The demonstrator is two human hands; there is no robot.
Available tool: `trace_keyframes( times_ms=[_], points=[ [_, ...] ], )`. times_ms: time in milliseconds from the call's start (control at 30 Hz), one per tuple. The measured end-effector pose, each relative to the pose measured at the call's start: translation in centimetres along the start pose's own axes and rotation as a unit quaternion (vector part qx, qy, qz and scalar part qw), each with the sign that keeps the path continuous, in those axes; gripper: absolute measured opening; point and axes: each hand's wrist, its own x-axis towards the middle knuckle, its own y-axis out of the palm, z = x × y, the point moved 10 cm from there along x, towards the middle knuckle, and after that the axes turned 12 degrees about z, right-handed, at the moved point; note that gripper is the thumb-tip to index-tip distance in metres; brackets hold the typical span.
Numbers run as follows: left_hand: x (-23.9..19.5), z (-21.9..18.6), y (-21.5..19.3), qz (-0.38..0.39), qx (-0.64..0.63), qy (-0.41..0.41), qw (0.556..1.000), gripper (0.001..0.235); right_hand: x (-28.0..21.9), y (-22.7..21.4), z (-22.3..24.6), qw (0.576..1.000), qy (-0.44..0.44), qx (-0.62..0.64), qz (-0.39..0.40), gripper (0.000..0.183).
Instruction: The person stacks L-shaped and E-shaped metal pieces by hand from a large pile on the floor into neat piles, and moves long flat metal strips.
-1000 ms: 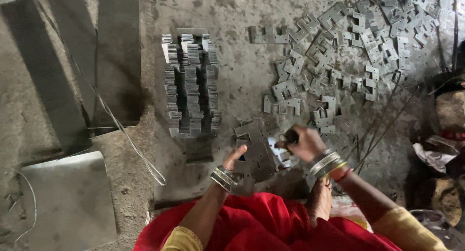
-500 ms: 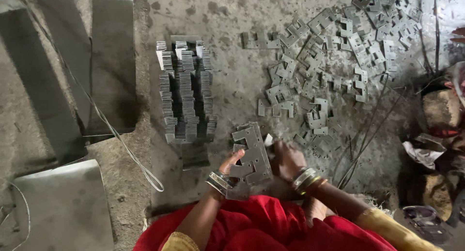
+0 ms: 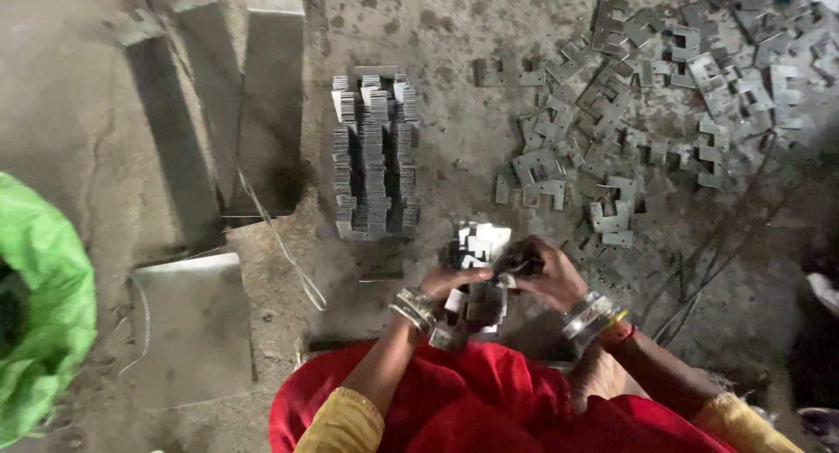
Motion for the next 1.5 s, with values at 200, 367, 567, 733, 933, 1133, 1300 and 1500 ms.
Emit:
trace_keyframes(
  times_ms=[200, 367, 567, 733, 933, 1133, 1300, 1500],
  points=[
    [-1.0, -13.6, 6.4, 0.072, 0.415, -0.114, 0.9, 0.106, -4.3, -2.3, -0.3, 0.965, 0.056, -0.201, -0.158, 0.113],
    [4.0, -14.7, 13.2, 0.161, 0.652, -0.187, 0.717, 0.093, -5.2, 1.0, -1.0, 0.95, -0.02, -0.302, -0.079, 0.098],
    [2.1, -14.8, 10.8, 0.128, 0.647, -0.1, 0.745, 0.112, -6.2, 2.0, -2.4, 0.956, -0.01, -0.285, -0.069, 0.081],
    [-2.3, -14.5, 6.5, -0.049, 0.61, -0.103, 0.784, 0.093, -6.0, 2.0, -0.6, 0.963, -0.013, -0.263, -0.064, 0.077],
    [-8.0, -17.0, 8.7, -0.156, 0.469, 0.029, 0.869, 0.1, -6.5, 2.0, -0.4, 0.958, -0.068, -0.27, -0.07, 0.085],
    [-8.2, -10.7, 2.4, -0.305, 0.089, 0.243, 0.917, 0.051, -7.4, 2.0, -4.6, 0.973, -0.014, -0.183, -0.143, 0.072],
    [-4.1, -7.7, 0.6, -0.351, 0.139, 0.115, 0.919, 0.059, -7.2, 1.0, -2.2, 0.977, -0.001, -0.138, -0.164, 0.1],
    [-7.5, -8.4, 2.3, -0.356, 0.004, 0.158, 0.921, 0.075, -8.1, 1.6, -2.0, 0.978, 0.053, -0.146, -0.142, 0.091]
  ],
)
